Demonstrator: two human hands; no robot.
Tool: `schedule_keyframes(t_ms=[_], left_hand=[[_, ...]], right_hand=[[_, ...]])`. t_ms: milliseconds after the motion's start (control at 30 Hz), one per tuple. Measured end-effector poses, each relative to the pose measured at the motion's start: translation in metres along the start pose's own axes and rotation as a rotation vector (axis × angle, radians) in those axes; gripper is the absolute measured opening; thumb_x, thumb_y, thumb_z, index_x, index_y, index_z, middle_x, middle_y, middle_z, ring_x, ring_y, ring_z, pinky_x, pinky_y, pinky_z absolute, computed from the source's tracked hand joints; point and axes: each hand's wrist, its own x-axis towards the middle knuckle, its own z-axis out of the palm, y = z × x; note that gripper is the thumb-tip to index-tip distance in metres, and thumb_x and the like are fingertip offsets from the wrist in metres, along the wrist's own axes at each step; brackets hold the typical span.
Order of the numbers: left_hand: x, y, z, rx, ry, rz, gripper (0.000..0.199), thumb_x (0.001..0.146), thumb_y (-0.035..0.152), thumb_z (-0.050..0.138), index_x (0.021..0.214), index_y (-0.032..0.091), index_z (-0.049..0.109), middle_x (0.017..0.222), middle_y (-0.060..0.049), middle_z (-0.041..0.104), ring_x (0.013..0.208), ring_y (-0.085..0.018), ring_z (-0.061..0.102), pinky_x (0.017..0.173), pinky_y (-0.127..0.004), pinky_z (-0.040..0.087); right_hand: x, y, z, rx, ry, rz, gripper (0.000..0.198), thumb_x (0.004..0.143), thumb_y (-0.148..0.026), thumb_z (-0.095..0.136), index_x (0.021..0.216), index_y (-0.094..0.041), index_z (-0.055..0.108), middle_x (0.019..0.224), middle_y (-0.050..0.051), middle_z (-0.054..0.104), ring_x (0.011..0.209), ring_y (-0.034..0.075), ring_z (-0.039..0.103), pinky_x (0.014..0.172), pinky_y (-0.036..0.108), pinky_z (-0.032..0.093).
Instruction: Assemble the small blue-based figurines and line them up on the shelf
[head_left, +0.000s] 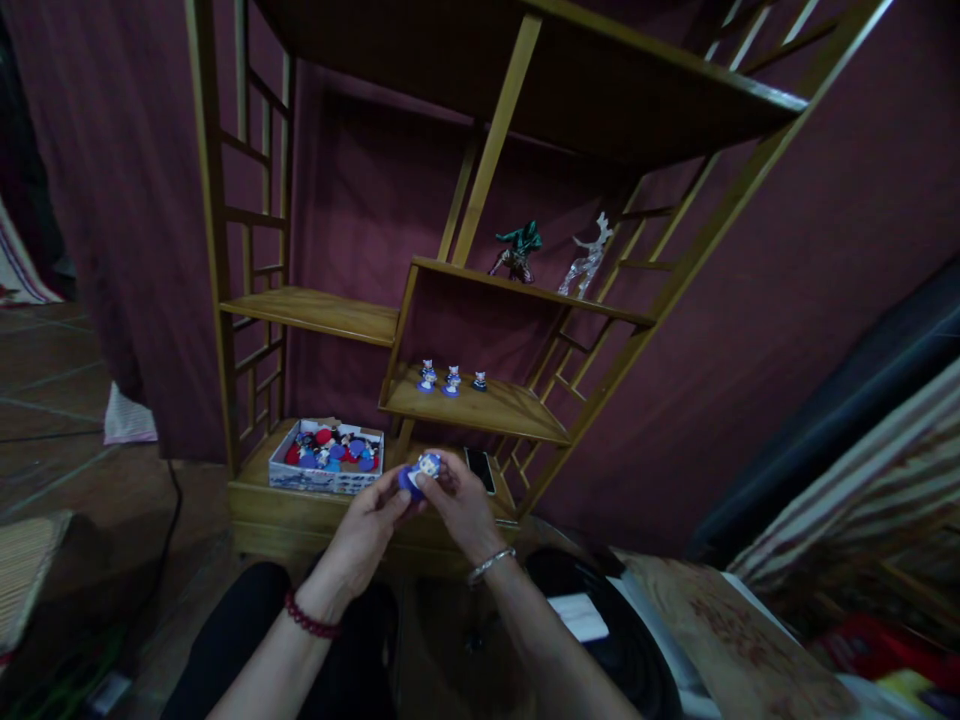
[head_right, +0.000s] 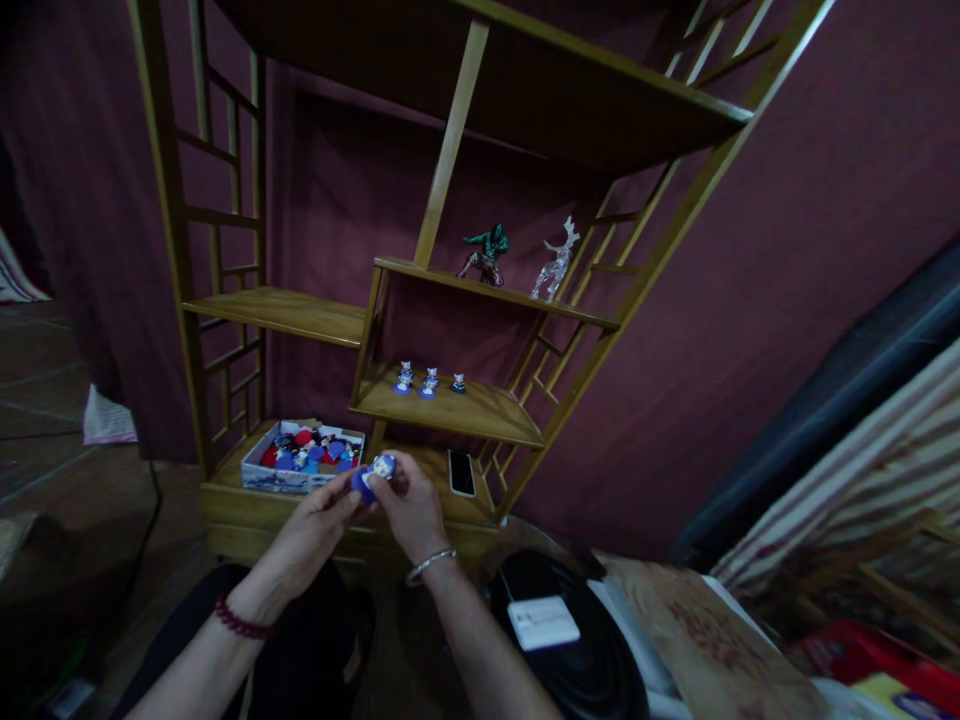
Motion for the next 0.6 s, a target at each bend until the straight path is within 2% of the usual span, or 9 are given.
schedule_keyframes(t_ms=[167,600], left_hand=[[0.002,0.006,0.005,0.044,0.0,0.062,0.037,0.067,0.019,0.066,0.104,0.015,0.06,0.11,-0.009,0.059,0.101,-0.021,0.053,0.088,-0.032,0.042],[0.003,0.005,0.006,0.117,-0.036,0.081,0.036,0.071,0.023,0.063,0.106,0.015,0.059,0.108,-0.008,0.059,0.1,-0.019,0.052,0.089,-0.032,0.039]], right_hand=[[0.009,-0.006,0.002,0.132,-0.002,0.001,0.029,0.069,-0.03,0.06,0.094,-0.017,0.055,0.086,0.004,0.064,0.075,0.013,0.06,0.069,0.026,0.05],[0.013,-0.007,0.003,0.142,-0.02,0.003,0.026,0.068,-0.026,0.061,0.092,-0.017,0.056,0.083,0.002,0.064,0.073,0.013,0.06,0.069,0.025,0.049]])
